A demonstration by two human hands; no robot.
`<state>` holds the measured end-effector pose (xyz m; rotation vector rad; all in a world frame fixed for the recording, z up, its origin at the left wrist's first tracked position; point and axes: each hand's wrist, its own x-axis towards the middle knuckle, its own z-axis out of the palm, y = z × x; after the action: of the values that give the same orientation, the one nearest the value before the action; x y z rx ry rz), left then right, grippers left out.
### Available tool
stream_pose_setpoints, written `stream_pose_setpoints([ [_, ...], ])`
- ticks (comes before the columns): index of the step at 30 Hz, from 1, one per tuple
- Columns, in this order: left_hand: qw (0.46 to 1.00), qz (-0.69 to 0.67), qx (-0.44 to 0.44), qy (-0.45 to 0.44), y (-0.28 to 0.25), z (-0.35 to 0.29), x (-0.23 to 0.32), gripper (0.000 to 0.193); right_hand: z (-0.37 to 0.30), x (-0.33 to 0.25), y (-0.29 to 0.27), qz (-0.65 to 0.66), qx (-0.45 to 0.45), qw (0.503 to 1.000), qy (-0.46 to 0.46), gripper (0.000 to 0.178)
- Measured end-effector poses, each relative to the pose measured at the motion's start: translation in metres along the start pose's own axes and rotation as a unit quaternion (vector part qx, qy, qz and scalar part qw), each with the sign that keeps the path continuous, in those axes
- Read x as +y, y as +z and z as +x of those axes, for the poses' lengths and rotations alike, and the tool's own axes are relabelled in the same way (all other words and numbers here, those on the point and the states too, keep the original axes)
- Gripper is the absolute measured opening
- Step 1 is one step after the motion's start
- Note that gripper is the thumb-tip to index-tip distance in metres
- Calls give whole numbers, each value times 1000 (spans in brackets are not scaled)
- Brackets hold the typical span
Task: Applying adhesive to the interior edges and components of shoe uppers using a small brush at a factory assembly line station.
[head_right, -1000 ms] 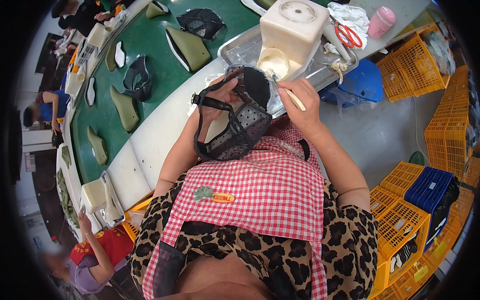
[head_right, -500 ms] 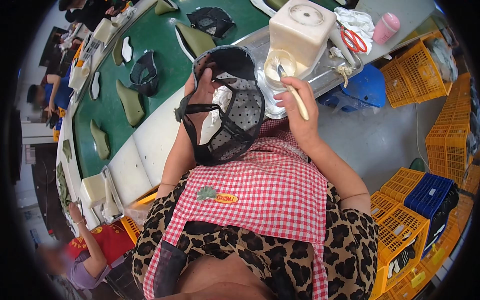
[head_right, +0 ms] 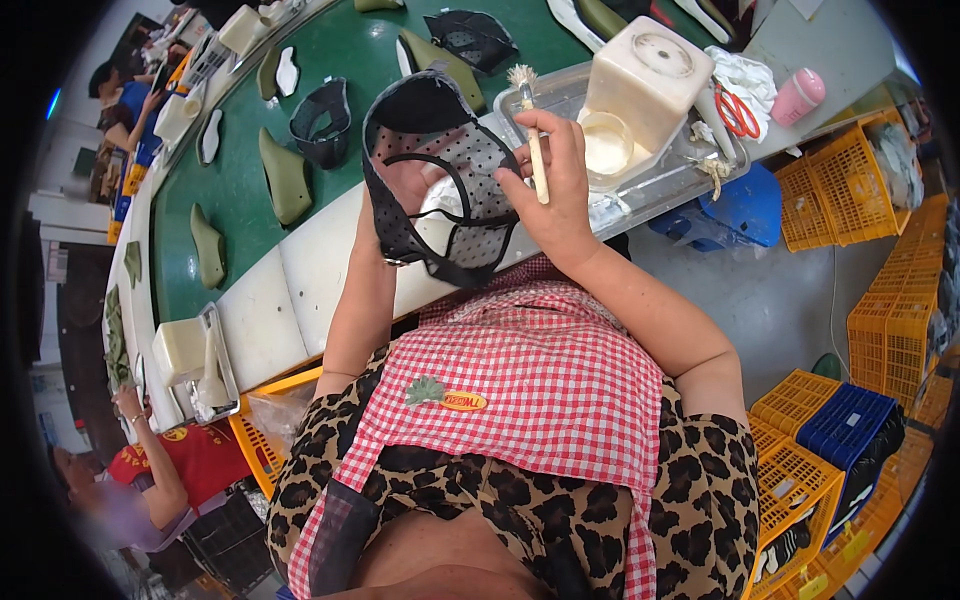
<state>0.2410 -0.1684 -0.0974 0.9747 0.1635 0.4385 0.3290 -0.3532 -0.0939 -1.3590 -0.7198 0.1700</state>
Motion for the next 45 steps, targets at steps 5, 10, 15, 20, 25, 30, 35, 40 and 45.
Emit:
stream_pose_setpoints([
  [5, 968, 74, -29, -239, -35, -9, -14, 58, -2, 7, 6, -124, -33, 989, -75, 61],
  [10, 964, 133, -151, -176, -36, -12, 3, 51, 1, 16, 18, -187, -54, 974, -113, 58],
  [15, 954, 189, -156, -170, -38, 1, 15, 44, 23, 17, -6, -152, -45, 981, -111, 31],
  [20, 949, 238, -152, -138, -44, 16, 23, 32, 45, 29, -49, -352, -47, 929, -108, 9],
  [25, 955, 214, -156, -136, -32, 20, 15, 32, 51, 62, -64, -476, -200, 839, -170, 12],
  [30, 962, 124, -163, -180, -20, 16, 23, 38, 33, 51, -82, -517, -296, 791, -144, 13],
  [35, 972, 57, -171, -152, -22, 20, 27, 41, 3, 18, -136, -380, -338, 861, -25, 22],
  [40, 974, 1, -157, -165, -33, 35, 13, 38, -19, 13, -151, -318, -225, 910, 139, 17],
  [45, 971, 166, -127, -120, -35, 43, 7, 38, -45, 40, -132, -336, -70, 931, 120, 15],
])
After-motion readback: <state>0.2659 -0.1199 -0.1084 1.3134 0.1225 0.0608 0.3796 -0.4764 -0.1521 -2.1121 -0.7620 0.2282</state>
